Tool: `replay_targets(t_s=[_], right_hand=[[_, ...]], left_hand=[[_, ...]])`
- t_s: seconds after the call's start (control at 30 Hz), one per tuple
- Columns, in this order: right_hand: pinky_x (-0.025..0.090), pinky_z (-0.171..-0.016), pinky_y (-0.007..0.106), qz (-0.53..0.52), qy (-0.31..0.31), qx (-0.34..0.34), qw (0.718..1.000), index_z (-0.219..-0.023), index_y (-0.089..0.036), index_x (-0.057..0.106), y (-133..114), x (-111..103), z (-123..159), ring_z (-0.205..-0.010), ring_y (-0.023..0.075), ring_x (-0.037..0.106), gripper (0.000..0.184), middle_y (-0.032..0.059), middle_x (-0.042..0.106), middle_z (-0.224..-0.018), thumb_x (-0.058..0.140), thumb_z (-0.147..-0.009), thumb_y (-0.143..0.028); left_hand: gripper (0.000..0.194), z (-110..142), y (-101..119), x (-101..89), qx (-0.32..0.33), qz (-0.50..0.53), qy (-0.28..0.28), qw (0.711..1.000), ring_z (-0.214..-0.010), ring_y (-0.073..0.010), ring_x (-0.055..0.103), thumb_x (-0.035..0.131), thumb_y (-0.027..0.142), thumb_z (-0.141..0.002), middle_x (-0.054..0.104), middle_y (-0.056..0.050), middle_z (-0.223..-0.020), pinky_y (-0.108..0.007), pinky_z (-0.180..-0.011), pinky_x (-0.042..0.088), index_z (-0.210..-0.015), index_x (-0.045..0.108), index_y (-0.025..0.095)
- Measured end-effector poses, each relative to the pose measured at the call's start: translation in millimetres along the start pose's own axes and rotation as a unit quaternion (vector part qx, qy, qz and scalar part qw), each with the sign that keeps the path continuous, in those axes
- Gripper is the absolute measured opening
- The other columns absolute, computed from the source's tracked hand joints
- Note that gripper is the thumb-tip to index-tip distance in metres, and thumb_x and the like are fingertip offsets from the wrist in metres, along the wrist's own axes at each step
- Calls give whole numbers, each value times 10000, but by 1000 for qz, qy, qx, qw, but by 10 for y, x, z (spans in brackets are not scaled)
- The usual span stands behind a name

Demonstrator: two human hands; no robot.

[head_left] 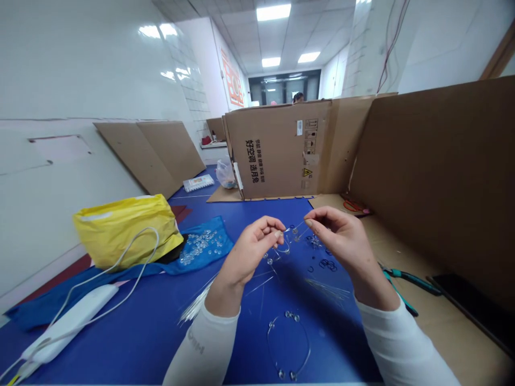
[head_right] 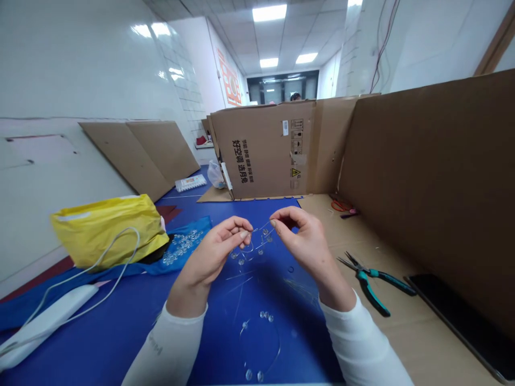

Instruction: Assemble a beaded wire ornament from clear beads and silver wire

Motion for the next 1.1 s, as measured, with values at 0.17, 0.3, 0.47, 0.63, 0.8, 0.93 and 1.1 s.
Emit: replay_targets(t_s=[0.17, 0.3, 0.47, 0.63, 0.8, 0.93, 1.1], right_hand=[[444, -595, 302, -52, -3, 40, 998, -801, -222, 730, 26, -75, -13, -652, 155, 561, 150, 19, 689, -746, 757, -799, -369], [479, -648, 305, -138, -31, 73, 987, -810, -223, 718, 52, -99, -34, -694, 163, 595, 176, 24, 697, -767, 791, -783, -381], [535, -786, 354, -194, -82, 95, 973, -854, -220, 691, 84, -73, -42, -840, 206, 674, 239, 92, 770, -951, 768, -832, -445], [536, -816, 360, -199, -100, 109, 969, -864, -214, 679, 140, -47, -42, -873, 211, 692, 246, 102, 786, -979, 771, -834, -440], [534, -774, 355, -180, -186, 133, 957, -837, -216, 644, 175, 123, 20, -849, 214, 695, 286, 86, 776, -910, 748, -853, -483], [525, -764, 350, -178, -213, 120, 953, -846, -215, 647, 155, 213, 39, -798, 194, 674, 281, 50, 736, -833, 746, -853, -478], [516, -755, 333, -190, -211, 107, 953, -842, -210, 673, 149, 232, 31, -766, 173, 647, 269, 30, 710, -806, 771, -841, -460]], left_hand=[[133, 14, -9, 37, 1, 56, -17, 998, -733, -151, 562, 725, 273, -880, 634, -23, -767, -292, -721, 439, -962, 702, 171], [188, -6, -113, 86, -36, 127, -35, 991, -705, -137, 563, 768, 307, -873, 596, 1, -725, -313, -798, 488, -967, 701, 159], [193, -17, -174, 143, -60, 175, -64, 981, -662, -113, 560, 801, 293, -858, 599, 11, -700, -318, -842, 527, -960, 715, 153], [178, -9, -175, 176, -66, 199, -75, 975, -661, -111, 568, 811, 271, -848, 598, 10, -687, -313, -843, 549, -951, 730, 150], [180, -15, -218, 168, -75, 198, -57, 976, -689, -122, 579, 790, 294, -864, 630, -14, -758, -303, -793, 540, -963, 729, 156], [219, -2, -201, 173, -76, 184, -50, 979, -738, -152, 617, 747, 360, -904, 669, -47, -790, -292, -741, 503, -971, 726, 152], [212, 49, -75, 191, -50, 159, -54, 984, -822, -179, 648, 718, 352, -931, 712, -69, -849, -312, -797, 492, -997, 720, 151]])
Point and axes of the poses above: each hand's wrist, its own z-axis away from the middle knuckle, its own x-axis out of the palm, y = z × x, the point moved 8 cm from there along -z, towards the middle knuckle
